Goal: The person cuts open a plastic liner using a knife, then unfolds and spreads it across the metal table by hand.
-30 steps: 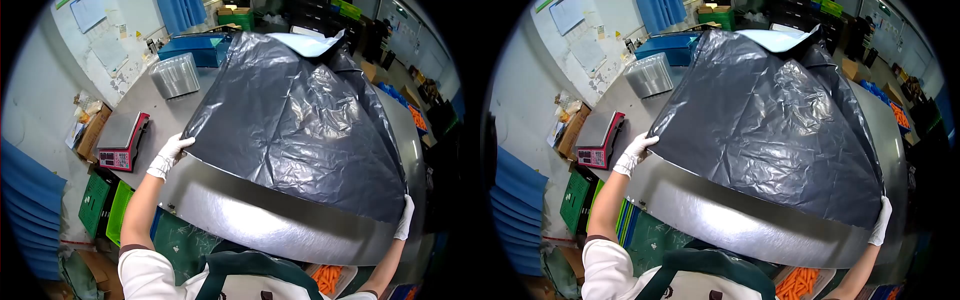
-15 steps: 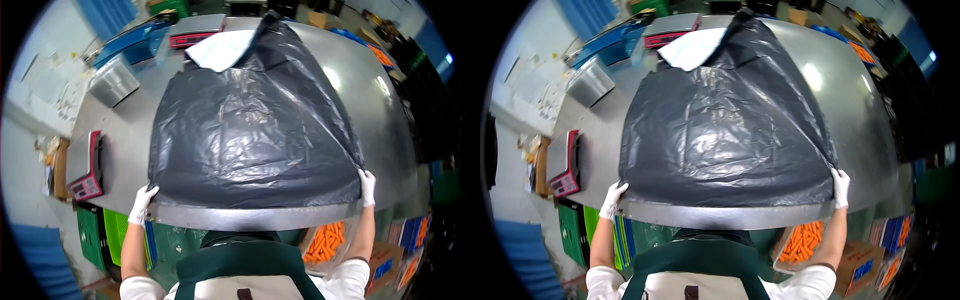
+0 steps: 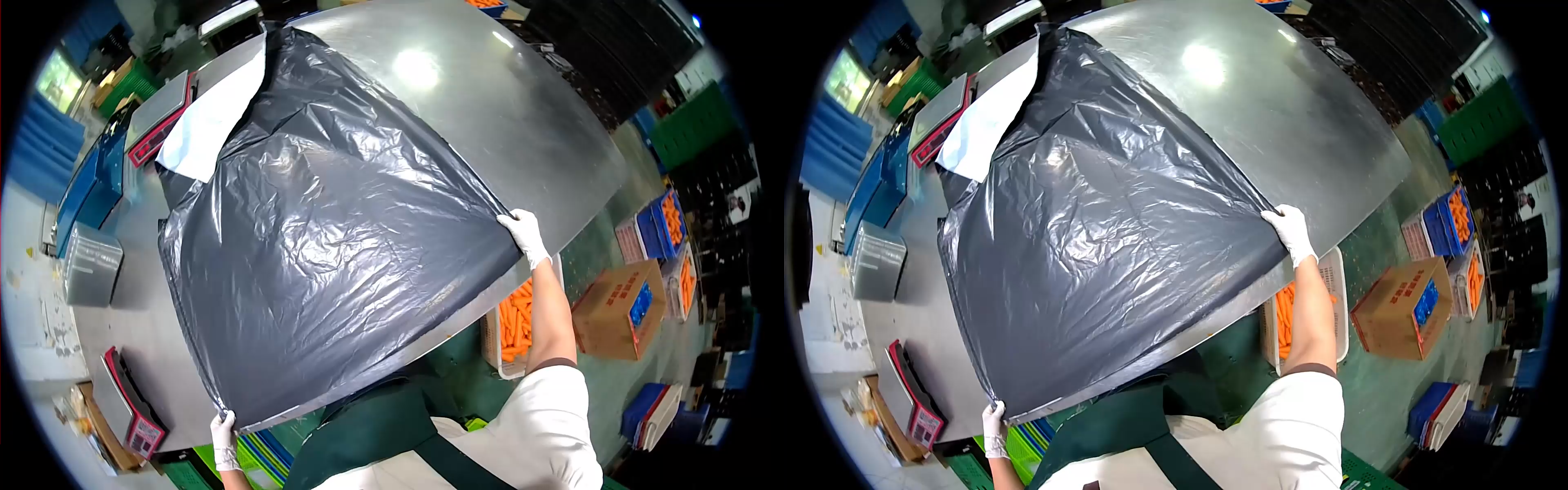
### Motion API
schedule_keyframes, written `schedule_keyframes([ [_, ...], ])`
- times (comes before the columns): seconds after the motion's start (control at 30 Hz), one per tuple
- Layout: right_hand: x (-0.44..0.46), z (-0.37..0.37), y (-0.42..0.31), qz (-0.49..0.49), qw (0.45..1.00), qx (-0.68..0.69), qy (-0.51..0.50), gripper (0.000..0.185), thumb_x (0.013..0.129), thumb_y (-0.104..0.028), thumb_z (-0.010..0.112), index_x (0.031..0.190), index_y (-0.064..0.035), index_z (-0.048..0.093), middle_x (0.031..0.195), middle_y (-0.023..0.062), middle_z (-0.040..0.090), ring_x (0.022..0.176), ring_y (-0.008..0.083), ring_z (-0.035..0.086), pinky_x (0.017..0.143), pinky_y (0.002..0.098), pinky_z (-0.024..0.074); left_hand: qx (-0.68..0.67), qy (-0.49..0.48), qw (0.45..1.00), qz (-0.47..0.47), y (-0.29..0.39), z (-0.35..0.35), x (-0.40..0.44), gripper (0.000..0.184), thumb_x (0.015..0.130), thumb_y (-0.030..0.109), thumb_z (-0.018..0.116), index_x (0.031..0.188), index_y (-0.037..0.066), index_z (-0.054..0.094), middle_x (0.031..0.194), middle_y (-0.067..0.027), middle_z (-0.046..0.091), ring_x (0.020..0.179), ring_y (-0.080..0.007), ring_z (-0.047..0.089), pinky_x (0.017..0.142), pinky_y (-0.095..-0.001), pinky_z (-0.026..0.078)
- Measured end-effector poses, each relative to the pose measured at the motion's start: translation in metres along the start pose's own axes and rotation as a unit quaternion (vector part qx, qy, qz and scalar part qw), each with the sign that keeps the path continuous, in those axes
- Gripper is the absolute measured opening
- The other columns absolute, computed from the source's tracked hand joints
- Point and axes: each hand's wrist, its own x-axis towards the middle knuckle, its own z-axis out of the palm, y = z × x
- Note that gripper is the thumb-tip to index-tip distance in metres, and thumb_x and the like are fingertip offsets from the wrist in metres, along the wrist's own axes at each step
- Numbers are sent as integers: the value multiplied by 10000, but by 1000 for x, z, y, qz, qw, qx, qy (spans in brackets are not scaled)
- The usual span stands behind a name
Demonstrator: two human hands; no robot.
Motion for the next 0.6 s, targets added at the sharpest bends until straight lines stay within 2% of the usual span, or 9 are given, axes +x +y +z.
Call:
schedule_keyframes([
  [0.03, -1, -1, -1, 8, 1000, 4, -3, 315, 734, -290, 728, 742, 17, 658, 612, 104, 586, 571, 168, 522, 565, 326, 419, -14, 7, 1000, -8, -1, -1, -1, 129, 870, 96, 630, 753, 80, 578, 608, 27, 536, 446, -69, 452, 409, -228, 345],
  [0.07, -4, -4, -2, 12, 1000, 6, 1, 315, 734, -290, 728, 742, 17, 658, 612, 104, 586, 571, 168, 522, 565, 326, 419, 12, -68, 998, -3, -10, -25, 6, 94, 893, 152, 612, 898, 59, 616, 726, -2, 628, 471, -82, 525, 389, -224, 391],
  [0.17, -6, -13, -12, 9, 1000, 12, -2, 325, 743, -286, 721, 706, 25, 631, 592, 98, 566, 560, 148, 493, 546, 334, 404, -9, -57, 998, 5, 8, -19, -18, 78, 894, 140, 613, 896, 61, 609, 683, 25, 603, 447, -50, 469, 380, -188, 341],
  [0.23, 0, -21, -13, -20, 1000, 2, -13, 338, 748, -289, 720, 676, 23, 610, 559, 78, 516, 545, 128, 452, 526, 331, 386, -15, -49, 999, 8, 16, -23, -32, 69, 885, 127, 624, 867, 65, 600, 667, 36, 579, 440, -36, 441, 378, -178, 311],
  [0.3, 1, -30, -18, -10, 1000, 15, -21, 346, 745, -276, 726, 649, 23, 583, 542, 69, 458, 541, 109, 415, 508, 325, 364, 23, -42, 999, 1, 20, -22, -39, 68, 880, 121, 627, 836, 79, 596, 652, 39, 565, 440, -32, 433, 383, -179, 309],
  [0.37, 1, -29, -10, -23, 999, 11, -26, 344, 737, -249, 735, 628, 24, 556, 540, 58, 431, 541, 99, 391, 500, 320, 347, 43, -25, 999, -22, 25, -3, -49, 98, 865, 96, 636, 775, 88, 599, 630, 42, 553, 444, -35, 439, 393, -184, 325],
  [0.5, -10, -22, 9, 16, 999, 32, -18, 319, 740, -226, 744, 614, 5, 563, 549, 9, 458, 552, 81, 403, 501, 306, 345, 14, -11, 999, -34, -18, -8, -36, 52, 832, 64, 658, 789, 76, 631, 650, 24, 593, 477, -60, 490, 411, -195, 357],
  [0.53, -13, -19, 12, 8, 999, 33, -20, 319, 740, -226, 744, 614, 5, 563, 549, 9, 458, 552, 81, 403, 501, 306, 345, 26, -3, 1000, -15, -24, -10, -28, 46, 822, 70, 673, 789, 55, 646, 657, 16, 603, 483, -63, 494, 420, -203, 360],
  [0.6, -18, -15, 17, 65, 991, 110, -28, 310, 745, -228, 746, 607, -13, 570, 561, -29, 466, 558, 71, 403, 501, 298, 341, 22, 28, 999, 16, -35, -6, -20, 61, 807, 89, 696, 809, 34, 672, 669, 11, 622, 504, -61, 510, 446, -209, 377],
])
